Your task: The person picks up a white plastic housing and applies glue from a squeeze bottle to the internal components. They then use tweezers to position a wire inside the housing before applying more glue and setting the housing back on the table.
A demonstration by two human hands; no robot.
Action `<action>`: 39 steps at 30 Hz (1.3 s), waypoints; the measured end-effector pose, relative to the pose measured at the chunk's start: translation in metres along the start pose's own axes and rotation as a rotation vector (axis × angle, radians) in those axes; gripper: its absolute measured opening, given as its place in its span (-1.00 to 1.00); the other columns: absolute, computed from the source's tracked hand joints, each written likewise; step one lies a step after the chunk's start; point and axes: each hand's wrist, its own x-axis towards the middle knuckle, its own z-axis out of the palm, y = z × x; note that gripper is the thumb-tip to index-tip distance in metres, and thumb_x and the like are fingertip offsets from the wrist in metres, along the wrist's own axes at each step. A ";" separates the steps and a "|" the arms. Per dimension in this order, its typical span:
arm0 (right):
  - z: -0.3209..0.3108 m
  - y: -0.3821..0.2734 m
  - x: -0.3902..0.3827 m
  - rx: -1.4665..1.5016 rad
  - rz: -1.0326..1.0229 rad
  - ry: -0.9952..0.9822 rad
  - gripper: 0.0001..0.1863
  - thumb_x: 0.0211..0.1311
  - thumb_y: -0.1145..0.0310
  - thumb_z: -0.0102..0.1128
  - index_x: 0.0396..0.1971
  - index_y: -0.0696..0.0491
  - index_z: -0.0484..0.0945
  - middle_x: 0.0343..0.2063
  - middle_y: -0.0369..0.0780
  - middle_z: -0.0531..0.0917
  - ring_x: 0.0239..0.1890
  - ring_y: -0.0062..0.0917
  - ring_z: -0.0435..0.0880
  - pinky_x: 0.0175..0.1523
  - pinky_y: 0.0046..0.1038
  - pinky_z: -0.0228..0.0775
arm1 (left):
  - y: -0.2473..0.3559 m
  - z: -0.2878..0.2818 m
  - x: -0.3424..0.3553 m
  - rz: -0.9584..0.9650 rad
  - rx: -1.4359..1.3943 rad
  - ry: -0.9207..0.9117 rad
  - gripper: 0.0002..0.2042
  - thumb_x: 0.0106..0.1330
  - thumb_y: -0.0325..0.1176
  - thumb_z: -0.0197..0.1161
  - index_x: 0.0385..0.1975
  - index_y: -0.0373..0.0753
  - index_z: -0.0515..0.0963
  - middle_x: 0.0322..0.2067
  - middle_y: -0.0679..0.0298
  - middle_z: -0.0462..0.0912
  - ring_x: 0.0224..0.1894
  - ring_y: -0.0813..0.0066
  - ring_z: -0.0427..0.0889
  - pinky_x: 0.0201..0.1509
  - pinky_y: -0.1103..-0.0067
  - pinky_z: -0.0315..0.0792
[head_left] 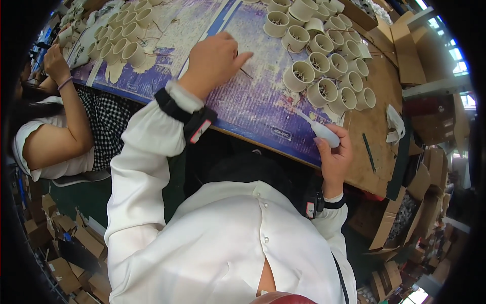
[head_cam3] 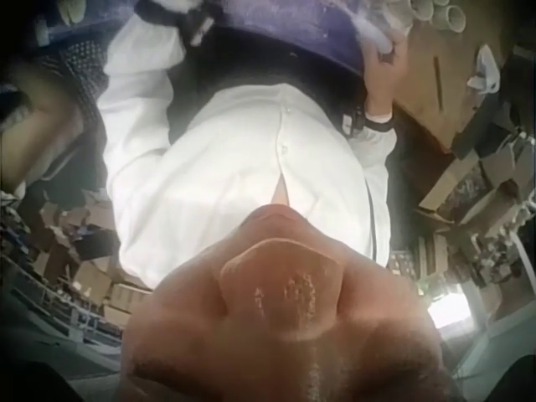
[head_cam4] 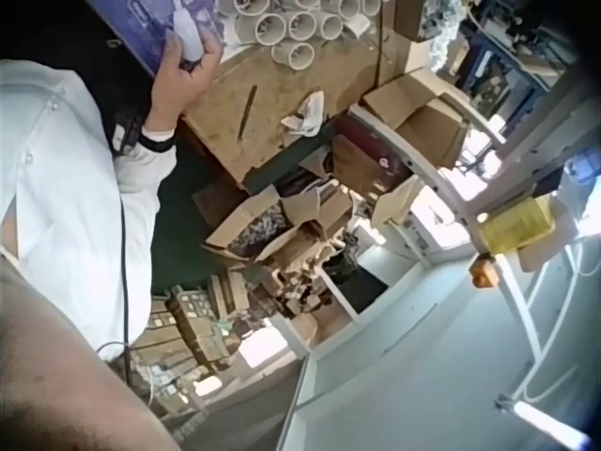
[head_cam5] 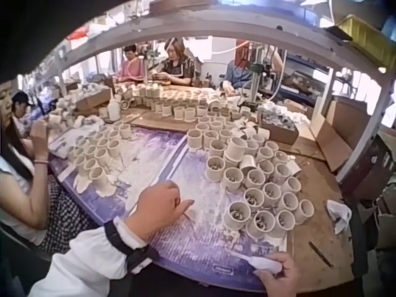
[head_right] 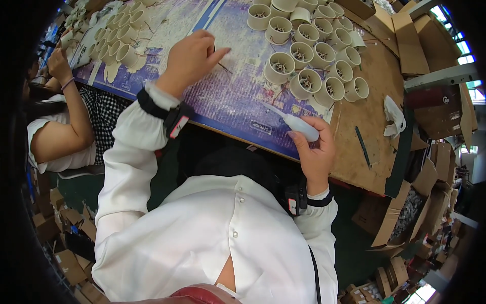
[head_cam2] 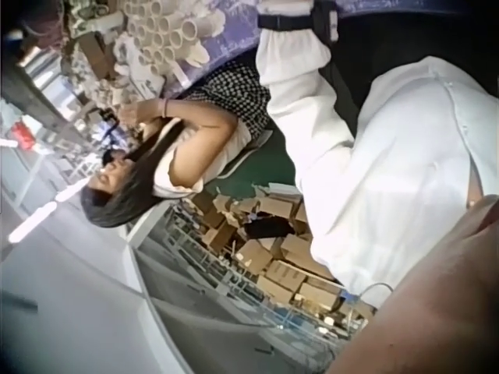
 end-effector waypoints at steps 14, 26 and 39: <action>0.011 0.010 0.011 -0.139 0.025 -0.024 -0.67 0.18 0.45 0.44 -0.08 0.13 0.56 -0.21 -0.32 0.62 -0.17 -0.66 0.56 -0.06 -0.61 0.41 | -0.010 0.030 -0.083 0.090 -0.588 0.211 -0.30 -0.03 -0.09 0.61 0.08 -0.25 0.45 -0.15 0.14 0.61 -0.05 0.11 0.58 0.01 0.40 0.47; 0.012 0.007 0.009 -0.279 -0.051 -0.073 -0.68 0.17 0.47 0.45 -0.10 0.13 0.58 -0.21 -0.30 0.63 -0.17 -0.63 0.56 -0.05 -0.59 0.41 | -0.015 0.033 -0.093 0.078 -0.911 -0.105 -0.38 0.19 -0.45 0.44 0.22 -0.27 0.28 0.13 0.14 0.56 0.18 0.36 0.54 0.28 0.44 0.40; 0.019 0.005 0.011 -0.398 -0.079 -0.098 -0.69 0.17 0.44 0.45 -0.11 0.12 0.59 -0.22 -0.30 0.65 -0.18 -0.61 0.57 -0.04 -0.57 0.41 | -0.016 0.031 -0.096 0.104 -0.943 -0.100 -0.39 0.18 -0.46 0.44 0.21 -0.26 0.29 0.14 0.13 0.56 0.19 0.35 0.53 0.28 0.45 0.40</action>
